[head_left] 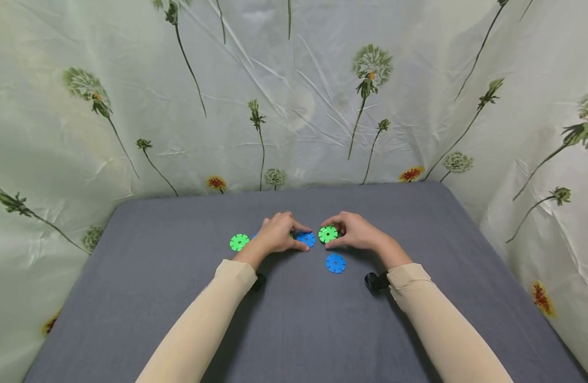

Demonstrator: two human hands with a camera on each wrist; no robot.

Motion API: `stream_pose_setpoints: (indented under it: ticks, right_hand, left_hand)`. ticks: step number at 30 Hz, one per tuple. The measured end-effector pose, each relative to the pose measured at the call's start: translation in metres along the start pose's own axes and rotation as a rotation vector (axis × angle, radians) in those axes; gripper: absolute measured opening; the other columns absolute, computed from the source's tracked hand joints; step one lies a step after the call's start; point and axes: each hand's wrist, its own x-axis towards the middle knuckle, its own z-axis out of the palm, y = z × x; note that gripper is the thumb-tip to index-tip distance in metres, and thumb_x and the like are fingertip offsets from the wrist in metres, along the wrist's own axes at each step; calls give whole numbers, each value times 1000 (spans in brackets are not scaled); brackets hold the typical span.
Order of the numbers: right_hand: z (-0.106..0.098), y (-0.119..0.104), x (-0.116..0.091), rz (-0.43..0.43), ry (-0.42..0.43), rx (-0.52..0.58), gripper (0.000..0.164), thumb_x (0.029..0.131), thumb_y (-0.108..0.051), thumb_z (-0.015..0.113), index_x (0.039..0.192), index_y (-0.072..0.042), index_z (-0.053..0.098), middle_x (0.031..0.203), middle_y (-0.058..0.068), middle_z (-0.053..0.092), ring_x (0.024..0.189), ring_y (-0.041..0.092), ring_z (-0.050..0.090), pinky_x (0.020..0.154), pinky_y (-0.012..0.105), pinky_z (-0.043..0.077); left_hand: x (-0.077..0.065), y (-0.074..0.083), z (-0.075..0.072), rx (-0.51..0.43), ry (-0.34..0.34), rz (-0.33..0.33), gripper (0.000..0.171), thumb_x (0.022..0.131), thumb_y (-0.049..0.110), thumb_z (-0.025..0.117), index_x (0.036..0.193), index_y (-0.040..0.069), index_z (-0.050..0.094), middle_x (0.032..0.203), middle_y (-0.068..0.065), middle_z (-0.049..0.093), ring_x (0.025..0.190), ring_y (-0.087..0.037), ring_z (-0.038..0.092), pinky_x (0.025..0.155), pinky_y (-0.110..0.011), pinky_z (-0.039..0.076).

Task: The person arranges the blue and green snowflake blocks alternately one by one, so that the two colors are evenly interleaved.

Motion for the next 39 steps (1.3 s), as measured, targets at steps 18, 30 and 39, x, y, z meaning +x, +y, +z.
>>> stream_pose_setpoints:
  ticks: [18,30,39]
  right_hand:
    - [4,9,0,14,-17,19,53,89,-28,90,138,-15,74,102,6,60,91,20,52,83,34,45]
    - [4,10,0,7,-18,32,54,89,-27,91,138,-15,74,102,7,60,91,20,52,83,35,44]
    - [6,10,-1,8,-6,40,53,88,-26,92,137,-14,75,105,8,62,91,20,52,84,35,45]
  left_hand:
    - [1,0,1,-19,-4,-2,52,87,54,87,135,43,75,114,0,61,102,-16,54,80,-37,33]
    - [0,1,-1,-25,-7,2,53,86,53,88,136,41,75,114,0,62,104,-18,55,79,-38,31]
    - [0,1,0,-31,5,0,51,85,54,89,133,42,76,111,0,66,101,-15,59,78,-37,33]
